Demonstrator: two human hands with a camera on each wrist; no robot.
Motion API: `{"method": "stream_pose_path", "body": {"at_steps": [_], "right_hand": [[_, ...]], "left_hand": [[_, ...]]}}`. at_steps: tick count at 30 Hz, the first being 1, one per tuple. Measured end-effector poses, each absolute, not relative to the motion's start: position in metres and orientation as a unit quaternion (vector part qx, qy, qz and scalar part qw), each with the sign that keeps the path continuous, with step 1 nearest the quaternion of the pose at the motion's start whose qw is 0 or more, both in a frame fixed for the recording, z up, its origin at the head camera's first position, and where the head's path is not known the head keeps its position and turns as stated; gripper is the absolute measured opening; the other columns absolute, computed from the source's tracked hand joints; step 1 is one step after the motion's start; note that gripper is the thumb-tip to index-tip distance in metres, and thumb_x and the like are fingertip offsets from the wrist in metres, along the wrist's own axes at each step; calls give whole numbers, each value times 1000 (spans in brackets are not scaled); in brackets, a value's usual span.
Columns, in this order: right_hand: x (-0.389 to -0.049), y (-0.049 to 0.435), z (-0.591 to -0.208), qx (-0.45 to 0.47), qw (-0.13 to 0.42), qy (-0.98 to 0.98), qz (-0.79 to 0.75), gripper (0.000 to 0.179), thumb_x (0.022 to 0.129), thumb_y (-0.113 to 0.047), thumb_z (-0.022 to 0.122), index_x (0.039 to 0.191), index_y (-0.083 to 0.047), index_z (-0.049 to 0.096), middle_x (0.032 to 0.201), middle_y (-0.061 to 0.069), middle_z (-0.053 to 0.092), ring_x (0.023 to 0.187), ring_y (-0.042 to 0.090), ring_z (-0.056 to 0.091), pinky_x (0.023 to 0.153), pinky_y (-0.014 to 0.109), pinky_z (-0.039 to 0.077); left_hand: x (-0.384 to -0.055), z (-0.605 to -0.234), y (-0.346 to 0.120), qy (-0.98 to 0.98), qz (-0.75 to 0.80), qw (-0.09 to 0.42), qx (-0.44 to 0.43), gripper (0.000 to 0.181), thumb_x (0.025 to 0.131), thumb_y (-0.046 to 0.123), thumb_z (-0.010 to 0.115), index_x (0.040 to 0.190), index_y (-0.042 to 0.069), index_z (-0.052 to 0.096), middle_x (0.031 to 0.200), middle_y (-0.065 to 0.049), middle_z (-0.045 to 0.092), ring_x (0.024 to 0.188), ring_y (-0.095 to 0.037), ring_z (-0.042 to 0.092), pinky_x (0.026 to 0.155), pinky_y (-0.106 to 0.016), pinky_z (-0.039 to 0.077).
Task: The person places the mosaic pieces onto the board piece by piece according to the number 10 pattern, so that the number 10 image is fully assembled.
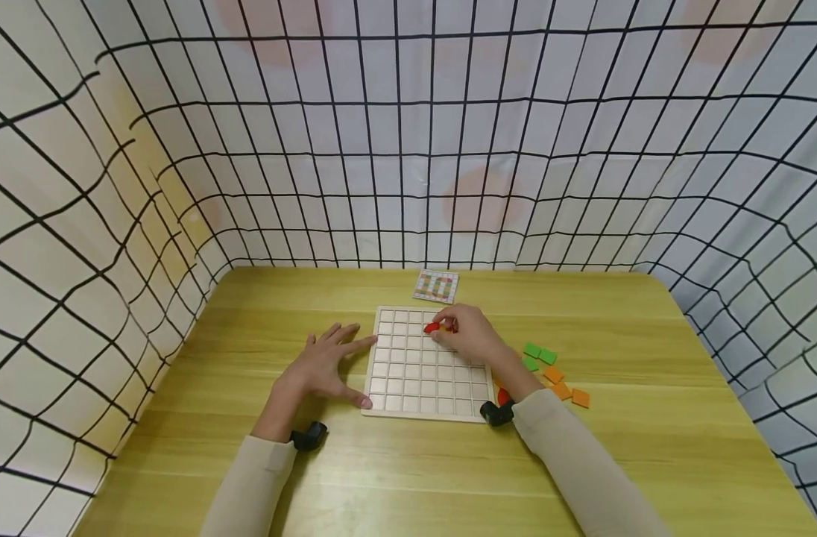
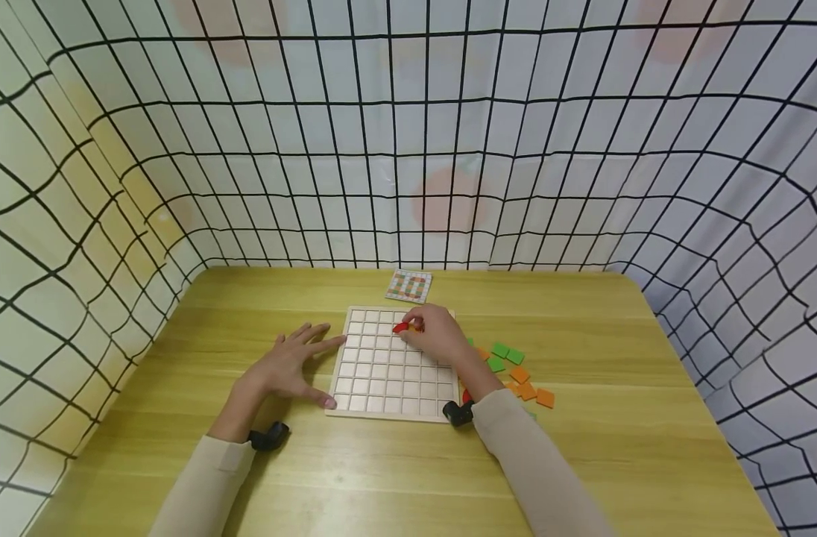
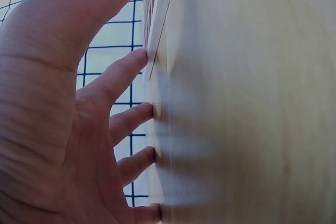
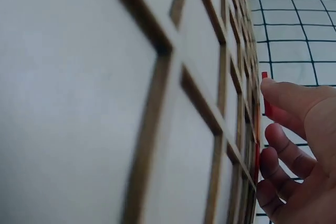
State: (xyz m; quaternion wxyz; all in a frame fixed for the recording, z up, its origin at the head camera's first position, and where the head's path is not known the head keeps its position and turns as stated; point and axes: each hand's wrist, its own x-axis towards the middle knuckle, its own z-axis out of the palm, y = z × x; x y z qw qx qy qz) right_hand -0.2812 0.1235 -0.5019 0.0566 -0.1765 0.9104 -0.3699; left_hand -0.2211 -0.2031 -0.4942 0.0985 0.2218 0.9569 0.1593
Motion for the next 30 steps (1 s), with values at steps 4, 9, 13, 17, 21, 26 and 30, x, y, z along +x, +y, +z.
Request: {"method": "stream_pose_path", "body": {"at_steps": [4,9,13,17,21,26,30], "right_hand": [[-281,120,-502,-183,50,915,-356,26,95,-29,75,117,-15,76,89,1,61,76,19,51,66,31,43],[-281,119,-503,-182,47,916,-355,27,94,-27,76,117,-14,77,90,2,62,76,18,51,64,30,42],[-282,118,-504,-178,51,916,-356,27,95,-27,75,119,-15,77,90,1,63,75,18,51,62,29,43],[-282,118,-503,-175,54,915,-359,28,94,-27,75,120,-14,77,90,1,63,75,18,51,63,30,43],[-281,120,-503,-171,52,910,-375,28,93,-24,77,118,-11,76,91,3,61,77,18,50,67,30,44],[-281,124,-502,-166,41,905,-391,28,92,-21,78,118,-10,75,95,4,62,81,19,51,72,31,46],[-279,134,-500,-163,30,904,-394,30,92,-19,77,120,-9,74,95,4,63,81,20,51,71,31,46]], "left_hand": [[-221,-496,-202,957,158,99,222,121,56,83,82,160,40,37,173,-8,21,159,-44,12,119,-80,9],[-220,-495,-202,957,159,102,218,122,56,83,82,160,40,36,173,-8,20,159,-44,11,119,-79,8],[-220,-494,-203,958,161,102,216,122,55,83,83,160,40,37,173,-8,20,159,-43,11,119,-79,8],[-221,-496,-204,958,160,97,217,122,55,83,82,160,40,37,173,-9,21,159,-45,13,118,-80,9],[-222,-497,-204,958,158,95,219,123,55,83,82,160,39,36,172,-9,22,158,-46,14,117,-81,10],[-222,-496,-204,958,159,100,217,122,55,84,82,160,40,36,173,-8,21,159,-44,12,119,-80,9],[-221,-496,-204,958,154,103,217,122,56,85,81,160,41,35,173,-8,20,159,-44,12,119,-79,9]]}}
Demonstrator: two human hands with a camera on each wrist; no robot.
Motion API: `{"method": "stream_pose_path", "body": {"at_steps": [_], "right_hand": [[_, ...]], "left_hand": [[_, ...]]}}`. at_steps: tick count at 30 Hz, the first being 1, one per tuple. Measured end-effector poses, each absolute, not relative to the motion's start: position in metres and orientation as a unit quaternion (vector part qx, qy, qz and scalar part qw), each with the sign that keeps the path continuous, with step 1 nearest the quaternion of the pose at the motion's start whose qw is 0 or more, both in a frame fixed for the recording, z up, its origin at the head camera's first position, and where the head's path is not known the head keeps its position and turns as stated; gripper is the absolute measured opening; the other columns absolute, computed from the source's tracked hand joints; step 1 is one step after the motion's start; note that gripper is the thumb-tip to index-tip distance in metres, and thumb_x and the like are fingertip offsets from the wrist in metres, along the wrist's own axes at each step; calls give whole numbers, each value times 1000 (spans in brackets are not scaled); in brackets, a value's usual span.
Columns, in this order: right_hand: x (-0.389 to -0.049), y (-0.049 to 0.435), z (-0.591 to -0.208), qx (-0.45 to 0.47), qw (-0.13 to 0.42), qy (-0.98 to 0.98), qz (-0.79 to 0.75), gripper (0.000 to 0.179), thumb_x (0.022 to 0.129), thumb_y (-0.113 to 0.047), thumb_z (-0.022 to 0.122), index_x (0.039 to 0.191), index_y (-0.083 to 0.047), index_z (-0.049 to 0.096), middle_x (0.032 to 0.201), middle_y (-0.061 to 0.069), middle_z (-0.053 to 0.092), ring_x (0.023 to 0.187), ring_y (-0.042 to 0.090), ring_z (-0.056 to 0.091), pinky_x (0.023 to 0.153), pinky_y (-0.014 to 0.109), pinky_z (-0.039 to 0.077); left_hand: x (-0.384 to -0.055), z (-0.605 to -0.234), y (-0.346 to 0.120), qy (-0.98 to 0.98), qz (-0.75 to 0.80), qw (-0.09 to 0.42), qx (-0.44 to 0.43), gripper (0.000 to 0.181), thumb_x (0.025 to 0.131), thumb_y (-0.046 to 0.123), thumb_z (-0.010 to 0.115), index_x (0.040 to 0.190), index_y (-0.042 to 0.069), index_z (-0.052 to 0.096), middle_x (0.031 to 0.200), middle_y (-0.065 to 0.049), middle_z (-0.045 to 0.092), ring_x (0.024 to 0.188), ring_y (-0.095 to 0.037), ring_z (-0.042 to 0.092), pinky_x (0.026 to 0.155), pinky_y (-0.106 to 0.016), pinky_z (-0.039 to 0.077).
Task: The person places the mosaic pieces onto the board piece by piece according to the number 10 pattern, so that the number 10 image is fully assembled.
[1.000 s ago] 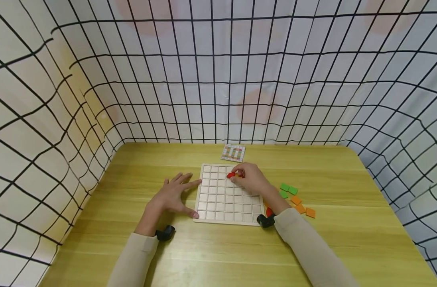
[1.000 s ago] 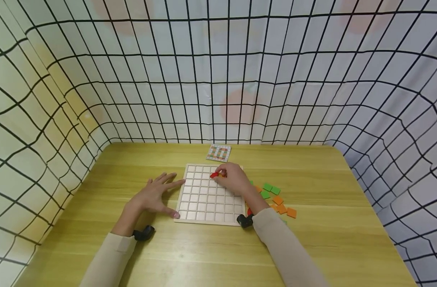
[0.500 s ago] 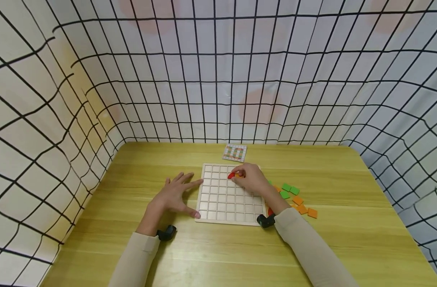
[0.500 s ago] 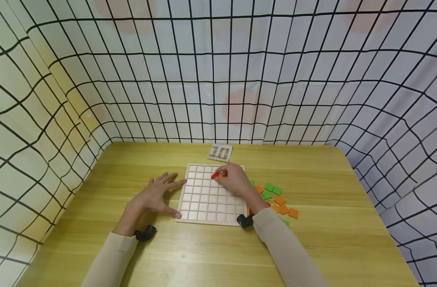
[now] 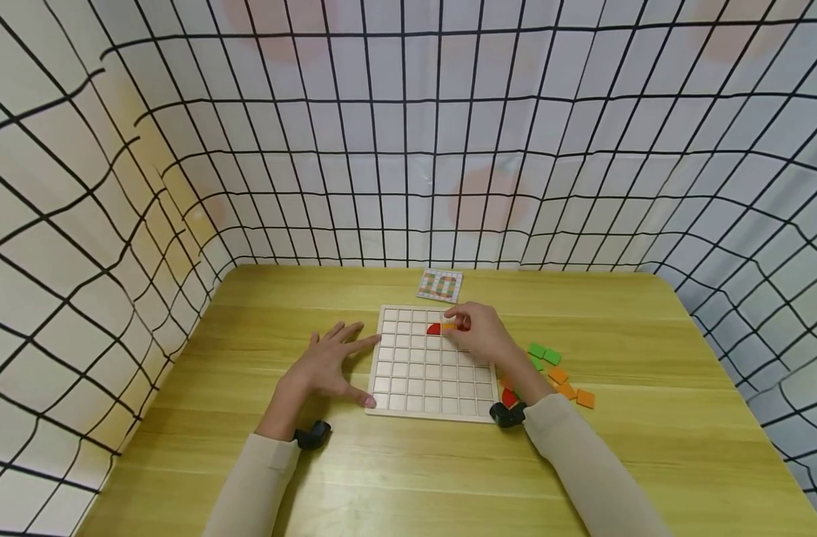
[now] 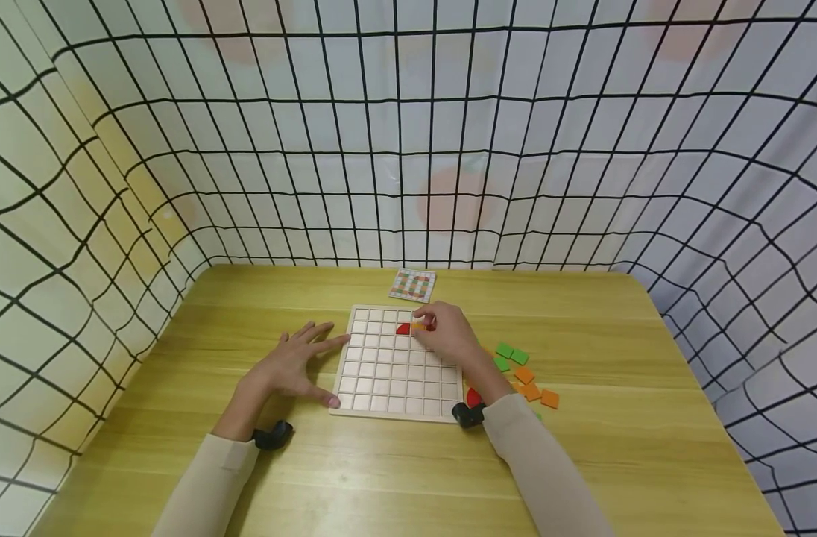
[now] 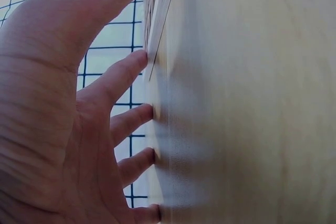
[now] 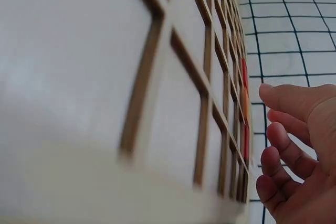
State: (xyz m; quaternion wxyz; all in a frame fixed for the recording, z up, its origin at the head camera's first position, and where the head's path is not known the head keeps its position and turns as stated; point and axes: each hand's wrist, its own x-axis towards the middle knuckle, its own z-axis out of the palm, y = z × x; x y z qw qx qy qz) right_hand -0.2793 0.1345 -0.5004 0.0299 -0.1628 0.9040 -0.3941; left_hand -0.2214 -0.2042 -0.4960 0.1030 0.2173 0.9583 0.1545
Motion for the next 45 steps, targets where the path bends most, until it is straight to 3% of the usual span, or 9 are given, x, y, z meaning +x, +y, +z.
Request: {"method": "stream_pose_path", "body": {"at_steps": [9,18,27,32,41,45], "right_hand": [[-272,180,-495,-141,17,920,-367,30,93,-24,75,119,-8,73,94,5,62,82,22,52,69,33,45],[-255,242,-495,-124,16,937,-327,36,95,-27,75,125,-6,71,102,8,65,90,23,54,77,37,48],[-232,294,-505,-113,16,947,-301,40,96,-35,74,123,-6,71,101,6,67,85,20,52,74,33,46],[-224,310,-502,-113,15,950,-291,41,98,-39,72,124,-8,71,103,6,68,89,19,57,77,33,50],[-217,328,-503,-122,19,951,-283,30,99,-33,71,117,-9,75,97,1,71,83,10,58,71,26,50],[-214,333,-501,-137,29,948,-285,33,98,-31,72,123,-10,73,105,3,72,91,13,61,75,27,52]], "left_hand": [[-221,-496,-203,958,157,104,217,121,56,83,82,160,40,36,173,-8,20,159,-45,11,119,-79,8],[-221,-494,-202,958,158,102,215,122,56,83,82,160,41,35,173,-8,19,159,-44,11,119,-79,8],[-221,-498,-203,958,156,109,215,122,56,85,81,160,41,35,173,-8,19,160,-44,10,119,-79,7],[-222,-497,-204,959,156,104,214,122,56,85,80,160,42,35,173,-7,19,160,-43,10,119,-78,7],[-221,-497,-204,958,160,106,212,121,55,84,81,160,42,35,173,-7,19,160,-42,10,120,-78,7],[-220,-496,-204,958,161,106,212,121,56,84,81,160,42,35,174,-7,18,160,-42,10,120,-79,6]]}}
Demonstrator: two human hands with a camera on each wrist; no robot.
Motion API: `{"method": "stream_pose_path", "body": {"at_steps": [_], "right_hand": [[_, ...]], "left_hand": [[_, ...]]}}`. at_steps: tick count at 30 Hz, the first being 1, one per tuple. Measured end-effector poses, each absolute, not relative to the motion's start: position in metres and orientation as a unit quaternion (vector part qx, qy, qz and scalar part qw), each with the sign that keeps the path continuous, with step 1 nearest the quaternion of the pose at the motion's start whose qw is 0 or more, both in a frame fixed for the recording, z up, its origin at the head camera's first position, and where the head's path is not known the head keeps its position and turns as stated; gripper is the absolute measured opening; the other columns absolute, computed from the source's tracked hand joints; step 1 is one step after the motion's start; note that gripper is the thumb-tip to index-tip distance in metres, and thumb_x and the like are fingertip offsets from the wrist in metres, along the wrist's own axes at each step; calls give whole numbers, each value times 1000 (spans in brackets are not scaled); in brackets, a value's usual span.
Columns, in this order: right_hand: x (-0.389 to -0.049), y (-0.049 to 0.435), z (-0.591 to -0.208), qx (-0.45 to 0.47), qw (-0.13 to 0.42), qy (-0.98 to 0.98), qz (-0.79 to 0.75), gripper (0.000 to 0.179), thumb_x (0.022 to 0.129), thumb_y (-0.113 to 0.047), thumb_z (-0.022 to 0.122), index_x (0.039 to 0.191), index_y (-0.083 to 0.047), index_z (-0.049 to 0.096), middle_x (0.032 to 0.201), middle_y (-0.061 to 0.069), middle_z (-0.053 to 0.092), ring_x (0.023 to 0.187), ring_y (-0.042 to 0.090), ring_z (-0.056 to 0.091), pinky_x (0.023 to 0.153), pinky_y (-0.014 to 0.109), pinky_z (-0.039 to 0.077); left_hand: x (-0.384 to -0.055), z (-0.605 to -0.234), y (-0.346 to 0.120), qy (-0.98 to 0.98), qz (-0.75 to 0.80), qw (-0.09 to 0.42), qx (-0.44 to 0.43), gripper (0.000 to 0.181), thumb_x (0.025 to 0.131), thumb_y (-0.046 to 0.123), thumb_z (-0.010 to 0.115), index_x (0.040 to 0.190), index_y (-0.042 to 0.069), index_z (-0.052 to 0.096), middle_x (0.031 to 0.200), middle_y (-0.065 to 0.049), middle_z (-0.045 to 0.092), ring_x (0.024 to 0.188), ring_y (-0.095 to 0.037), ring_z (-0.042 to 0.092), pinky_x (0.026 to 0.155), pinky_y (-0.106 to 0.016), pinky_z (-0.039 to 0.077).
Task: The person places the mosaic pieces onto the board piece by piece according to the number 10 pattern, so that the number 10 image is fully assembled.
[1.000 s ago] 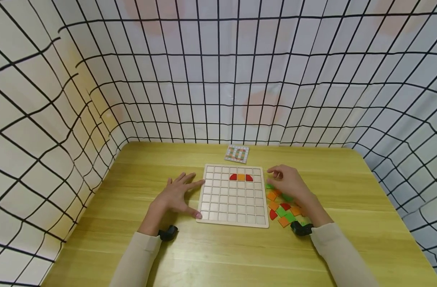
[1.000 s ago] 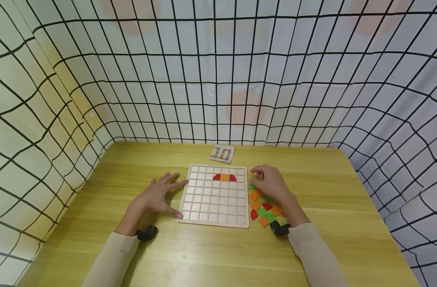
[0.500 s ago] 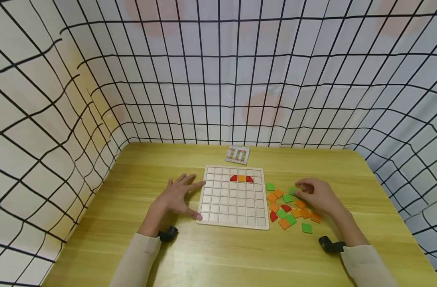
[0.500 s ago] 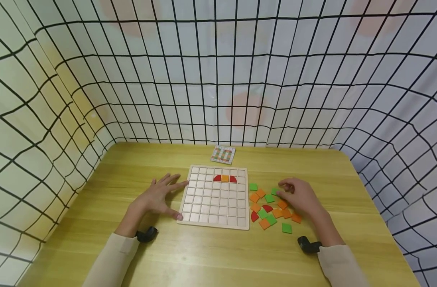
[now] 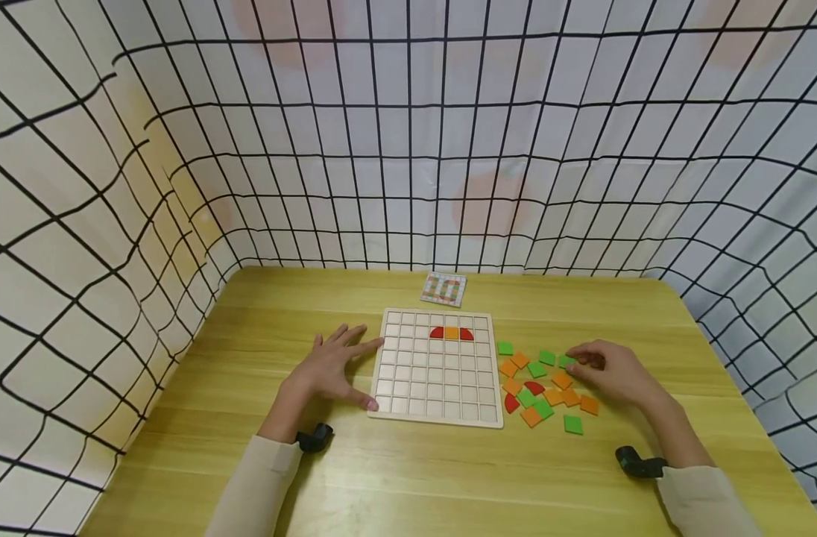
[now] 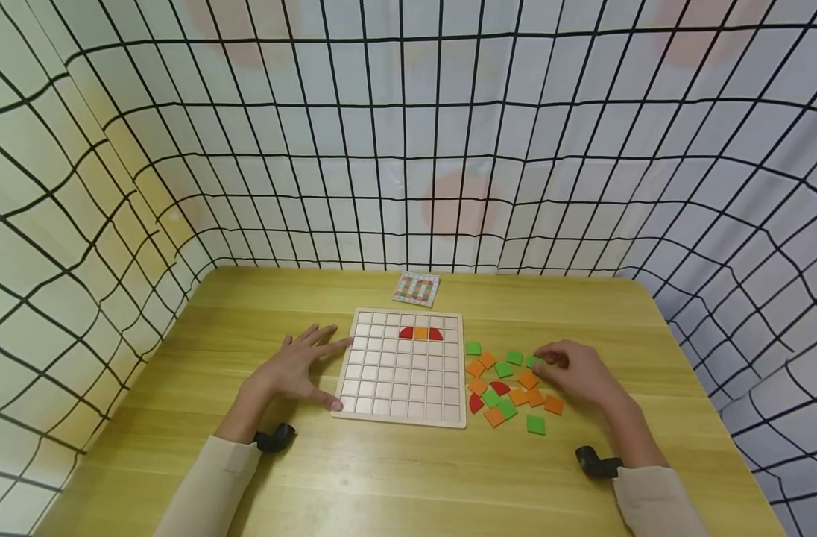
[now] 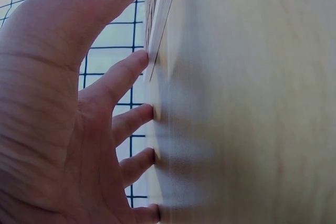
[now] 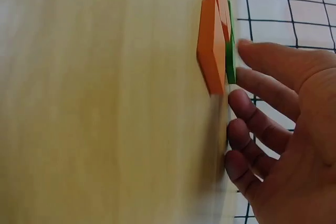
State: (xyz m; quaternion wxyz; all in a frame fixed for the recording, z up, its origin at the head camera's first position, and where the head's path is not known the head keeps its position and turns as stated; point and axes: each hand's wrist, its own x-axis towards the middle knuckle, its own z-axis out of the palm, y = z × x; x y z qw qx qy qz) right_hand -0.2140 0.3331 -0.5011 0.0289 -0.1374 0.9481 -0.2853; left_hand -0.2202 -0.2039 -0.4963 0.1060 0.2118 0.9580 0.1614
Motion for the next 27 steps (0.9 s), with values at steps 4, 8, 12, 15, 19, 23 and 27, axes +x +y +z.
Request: {"method": "stream_pose_path", "body": {"at_steps": [4,8,12,15,19,23,27], "right_hand": [[-210,337,-500,-153,30,946,-285,38,95,-28,76,127,-8,71,112,8,71,98,21,63,79,28,54],[-210,338,-501,-159,23,948,-276,37,94,-27,77,124,-7,72,110,9,72,96,22,65,79,29,55],[-213,336,-502,-156,23,949,-272,33,94,-26,76,120,-6,73,105,6,72,92,17,64,77,28,55],[-214,335,-502,-152,28,949,-273,31,94,-24,76,119,-5,73,102,5,71,90,14,62,76,26,54],[-216,334,-501,-151,30,951,-270,32,95,-23,74,120,-4,71,100,3,67,86,12,57,74,26,52],[-218,330,-497,-151,21,951,-270,35,97,-26,73,123,-4,70,102,7,67,87,15,57,73,29,51],[-219,322,-493,-153,12,947,-282,37,98,-28,72,126,-4,69,107,11,69,93,20,60,76,34,52]], "left_hand": [[-220,-495,-203,958,161,106,213,122,56,84,82,160,41,35,174,-7,18,160,-42,9,120,-79,6],[-220,-495,-203,958,160,106,213,121,56,83,82,160,41,35,174,-7,17,160,-42,9,120,-78,5],[-219,-497,-204,958,161,105,212,121,57,82,83,160,40,35,174,-7,18,160,-43,10,119,-79,6],[-219,-496,-204,958,164,105,212,121,57,82,83,160,40,35,174,-7,18,160,-42,10,119,-79,5],[-219,-496,-203,957,167,106,211,120,57,82,83,160,41,36,174,-7,19,160,-42,9,120,-79,5],[-219,-496,-203,957,167,107,213,120,57,81,83,160,40,36,173,-7,19,160,-42,10,120,-79,5],[-220,-497,-204,957,165,105,215,120,58,81,83,160,40,36,173,-8,19,160,-43,10,119,-79,6]]}}
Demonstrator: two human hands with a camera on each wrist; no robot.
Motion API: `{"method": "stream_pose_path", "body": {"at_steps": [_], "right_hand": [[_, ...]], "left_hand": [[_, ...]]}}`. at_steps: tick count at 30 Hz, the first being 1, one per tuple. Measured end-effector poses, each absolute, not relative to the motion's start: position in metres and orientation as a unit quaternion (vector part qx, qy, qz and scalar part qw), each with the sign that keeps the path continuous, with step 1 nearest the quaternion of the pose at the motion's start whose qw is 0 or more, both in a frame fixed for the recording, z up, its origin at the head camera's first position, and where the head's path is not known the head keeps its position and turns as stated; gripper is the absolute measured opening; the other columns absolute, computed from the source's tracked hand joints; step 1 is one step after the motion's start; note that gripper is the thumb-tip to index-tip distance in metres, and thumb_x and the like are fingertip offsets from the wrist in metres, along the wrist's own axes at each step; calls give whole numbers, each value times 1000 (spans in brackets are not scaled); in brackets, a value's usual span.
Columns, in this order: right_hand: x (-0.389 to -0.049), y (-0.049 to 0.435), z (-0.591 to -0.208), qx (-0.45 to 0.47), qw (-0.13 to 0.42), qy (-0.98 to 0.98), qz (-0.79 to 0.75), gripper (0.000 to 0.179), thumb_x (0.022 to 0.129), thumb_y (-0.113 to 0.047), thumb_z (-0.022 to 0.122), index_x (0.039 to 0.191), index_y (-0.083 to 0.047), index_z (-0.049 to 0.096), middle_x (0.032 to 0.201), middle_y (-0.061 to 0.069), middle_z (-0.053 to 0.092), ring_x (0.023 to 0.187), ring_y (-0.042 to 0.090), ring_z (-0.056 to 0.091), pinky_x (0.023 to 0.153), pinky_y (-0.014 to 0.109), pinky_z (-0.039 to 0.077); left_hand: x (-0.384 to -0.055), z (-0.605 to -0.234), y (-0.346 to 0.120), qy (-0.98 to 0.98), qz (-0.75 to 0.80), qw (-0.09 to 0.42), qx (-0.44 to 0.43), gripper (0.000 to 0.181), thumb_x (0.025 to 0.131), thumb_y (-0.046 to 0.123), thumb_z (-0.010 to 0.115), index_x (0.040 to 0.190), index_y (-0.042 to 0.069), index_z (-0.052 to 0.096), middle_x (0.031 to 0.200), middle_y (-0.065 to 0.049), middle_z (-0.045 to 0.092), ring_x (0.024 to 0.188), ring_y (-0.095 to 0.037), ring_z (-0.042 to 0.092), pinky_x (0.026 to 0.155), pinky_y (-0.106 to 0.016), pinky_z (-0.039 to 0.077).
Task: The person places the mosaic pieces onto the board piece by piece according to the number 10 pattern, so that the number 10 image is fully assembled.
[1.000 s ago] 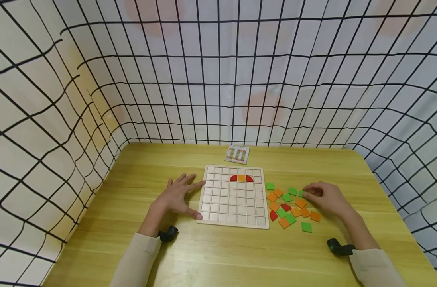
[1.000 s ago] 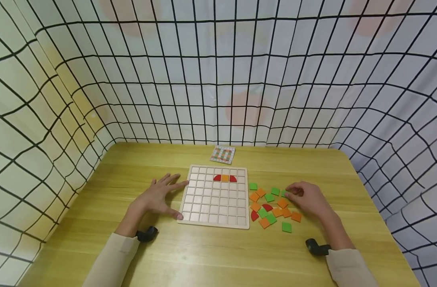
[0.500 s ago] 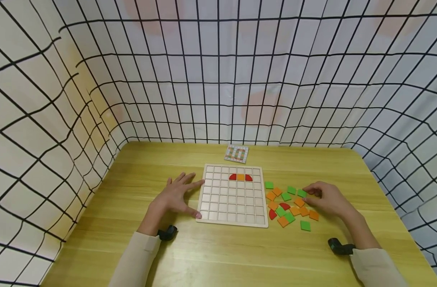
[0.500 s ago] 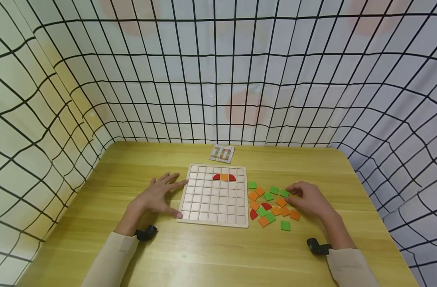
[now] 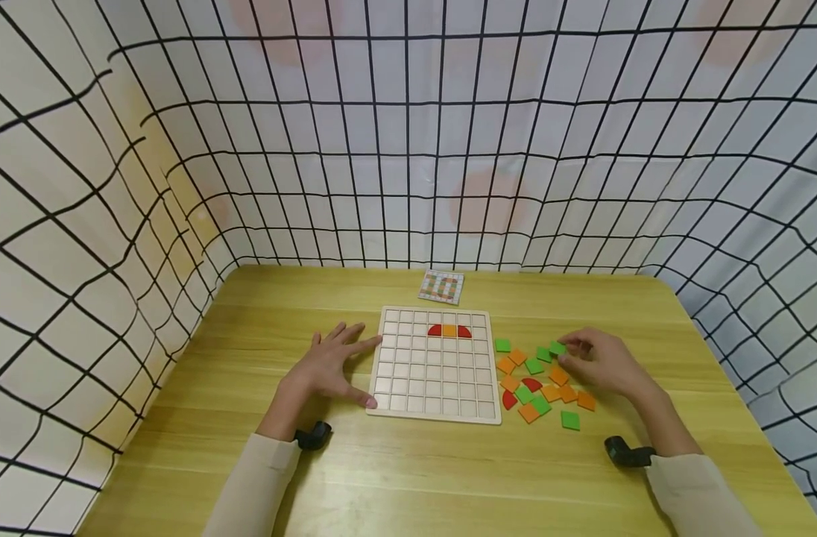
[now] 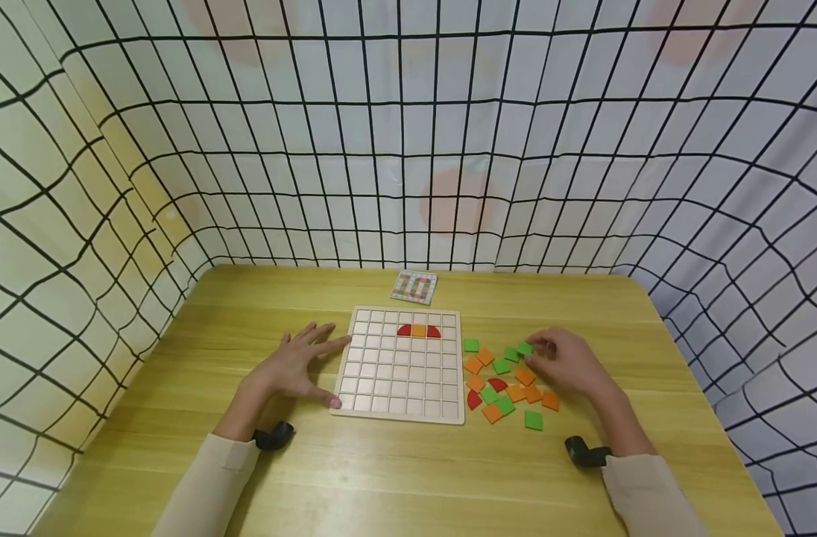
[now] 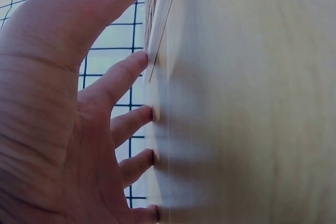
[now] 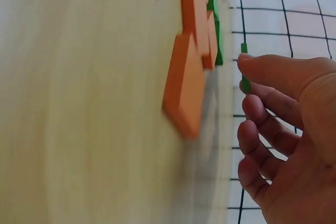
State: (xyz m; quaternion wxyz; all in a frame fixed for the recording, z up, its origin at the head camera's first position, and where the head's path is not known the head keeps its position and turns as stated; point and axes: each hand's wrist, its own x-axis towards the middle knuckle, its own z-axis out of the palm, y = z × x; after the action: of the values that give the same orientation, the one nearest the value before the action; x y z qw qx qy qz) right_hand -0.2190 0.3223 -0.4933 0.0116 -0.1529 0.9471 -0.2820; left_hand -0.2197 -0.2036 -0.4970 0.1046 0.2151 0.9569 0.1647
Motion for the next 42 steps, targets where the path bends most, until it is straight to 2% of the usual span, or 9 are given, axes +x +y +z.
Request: {"method": "stream_pose_path", "body": {"at_steps": [11,21,28,32,42], "right_hand": [[-234,279,-488,-179,-7,940,-292,31,97,-23,74,121,-4,72,100,6,65,91,20,58,75,34,51],[-240,234,-489,-183,17,924,-334,30,98,-21,73,124,-8,72,102,4,65,91,20,54,71,30,47],[-244,205,-490,-175,38,920,-348,30,95,-18,75,124,-9,73,100,3,65,90,21,54,73,32,48],[-249,193,-494,-182,40,920,-346,30,95,-18,75,123,-10,73,98,2,65,88,20,53,74,33,47],[-253,179,-504,-190,60,916,-350,30,95,-20,73,123,-8,73,95,2,62,82,18,51,68,30,44]], "left_hand": [[-218,-495,-204,957,168,101,215,120,57,81,83,159,40,38,173,-8,20,159,-43,11,119,-80,6],[-220,-496,-204,956,162,96,223,119,57,83,82,159,41,38,173,-8,21,159,-44,11,119,-80,8],[-219,-494,-205,956,165,97,224,118,57,82,82,159,40,39,173,-8,22,159,-44,12,118,-80,8],[-220,-495,-205,956,165,96,223,118,57,83,82,159,40,39,173,-8,22,159,-44,12,118,-80,8],[-220,-496,-205,956,166,95,222,119,57,84,81,159,41,39,173,-8,22,159,-43,12,119,-80,7]]}}
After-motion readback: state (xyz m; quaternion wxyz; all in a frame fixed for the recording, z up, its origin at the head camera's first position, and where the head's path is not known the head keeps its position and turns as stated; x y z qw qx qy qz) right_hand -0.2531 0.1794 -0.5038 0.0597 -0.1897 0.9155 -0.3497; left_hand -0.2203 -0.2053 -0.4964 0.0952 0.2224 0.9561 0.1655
